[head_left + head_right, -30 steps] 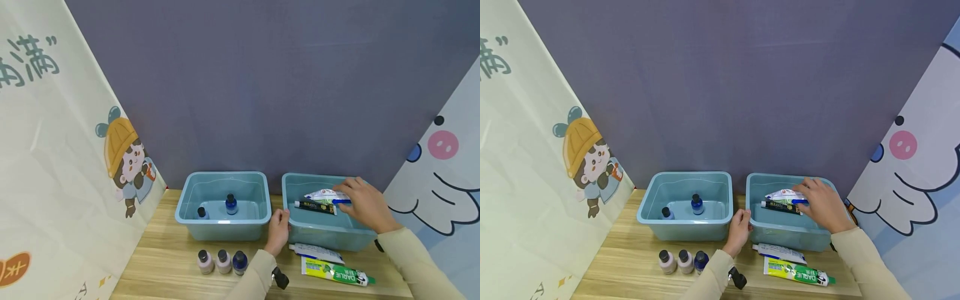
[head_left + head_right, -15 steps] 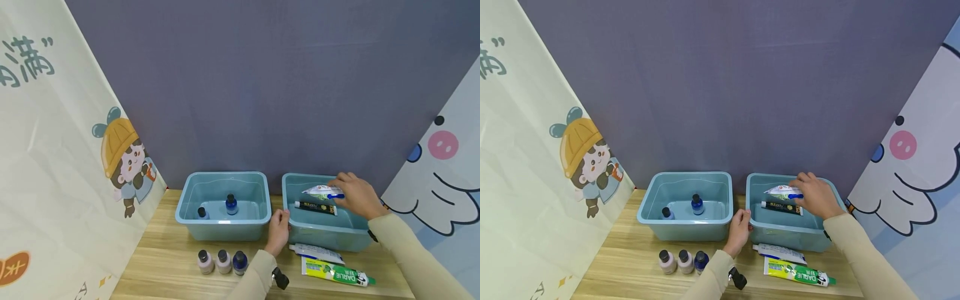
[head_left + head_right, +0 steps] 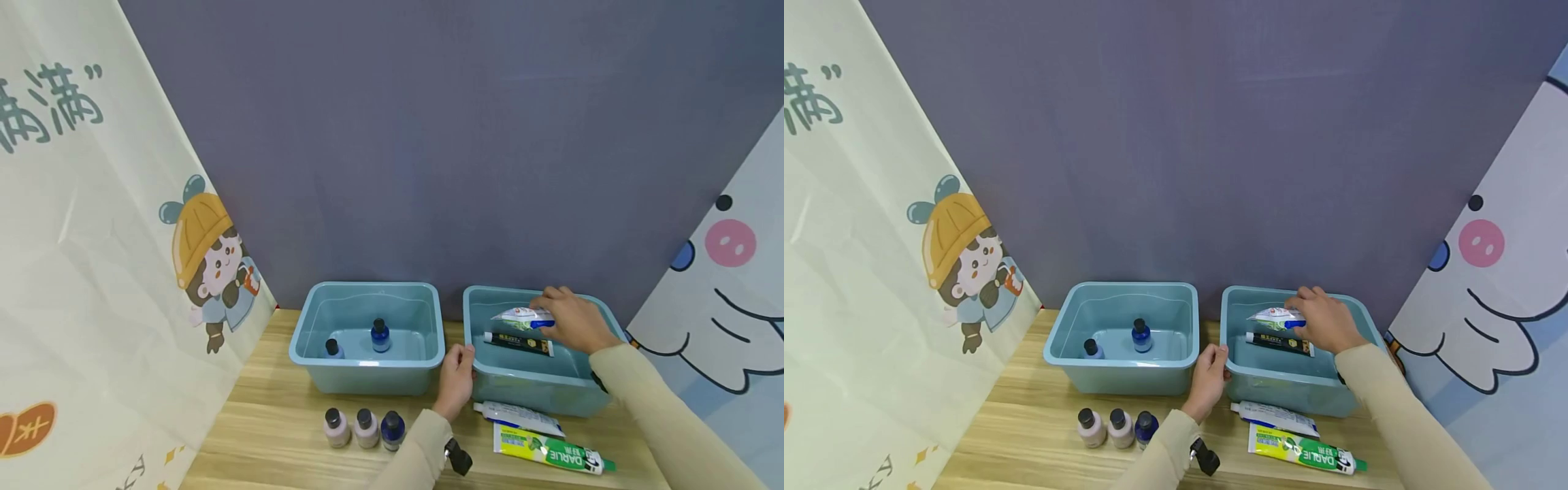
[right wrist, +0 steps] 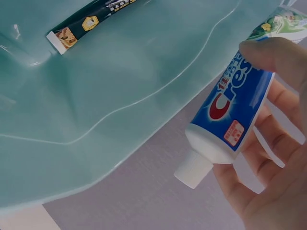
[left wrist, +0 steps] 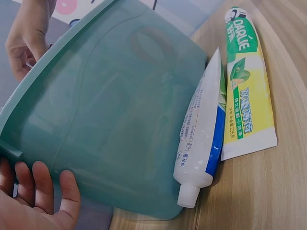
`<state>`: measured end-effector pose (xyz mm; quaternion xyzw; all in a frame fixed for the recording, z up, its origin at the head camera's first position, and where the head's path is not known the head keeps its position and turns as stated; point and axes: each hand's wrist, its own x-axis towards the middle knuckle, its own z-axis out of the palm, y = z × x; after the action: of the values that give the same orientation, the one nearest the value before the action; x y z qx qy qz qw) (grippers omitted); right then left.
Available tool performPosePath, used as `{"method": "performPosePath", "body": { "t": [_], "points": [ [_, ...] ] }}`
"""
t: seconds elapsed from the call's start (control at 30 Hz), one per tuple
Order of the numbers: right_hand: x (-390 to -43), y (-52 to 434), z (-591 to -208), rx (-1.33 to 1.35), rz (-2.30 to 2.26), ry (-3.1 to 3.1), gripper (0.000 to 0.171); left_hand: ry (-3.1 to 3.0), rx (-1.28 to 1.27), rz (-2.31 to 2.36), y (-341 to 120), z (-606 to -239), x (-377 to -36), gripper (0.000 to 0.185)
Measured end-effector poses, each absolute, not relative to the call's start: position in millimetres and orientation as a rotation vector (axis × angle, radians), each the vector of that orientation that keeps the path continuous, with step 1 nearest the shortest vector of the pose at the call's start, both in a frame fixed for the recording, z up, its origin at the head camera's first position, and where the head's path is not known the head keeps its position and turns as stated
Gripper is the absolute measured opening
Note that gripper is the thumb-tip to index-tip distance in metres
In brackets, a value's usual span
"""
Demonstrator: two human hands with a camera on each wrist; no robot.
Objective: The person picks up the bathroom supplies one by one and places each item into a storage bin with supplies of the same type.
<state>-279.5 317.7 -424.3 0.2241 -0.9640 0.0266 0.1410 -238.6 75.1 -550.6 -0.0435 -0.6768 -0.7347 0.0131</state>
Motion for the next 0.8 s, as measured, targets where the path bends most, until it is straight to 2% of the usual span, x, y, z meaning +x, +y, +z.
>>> {"method": "performPosePath", "body": {
  "t": [0.8],
  "points": [
    [-314, 310, -446, 0.620, 0.144, -2.980, 0.039, -2.116, -0.072, -2.296, 77, -547, -237, 0.036]
  ]
}}
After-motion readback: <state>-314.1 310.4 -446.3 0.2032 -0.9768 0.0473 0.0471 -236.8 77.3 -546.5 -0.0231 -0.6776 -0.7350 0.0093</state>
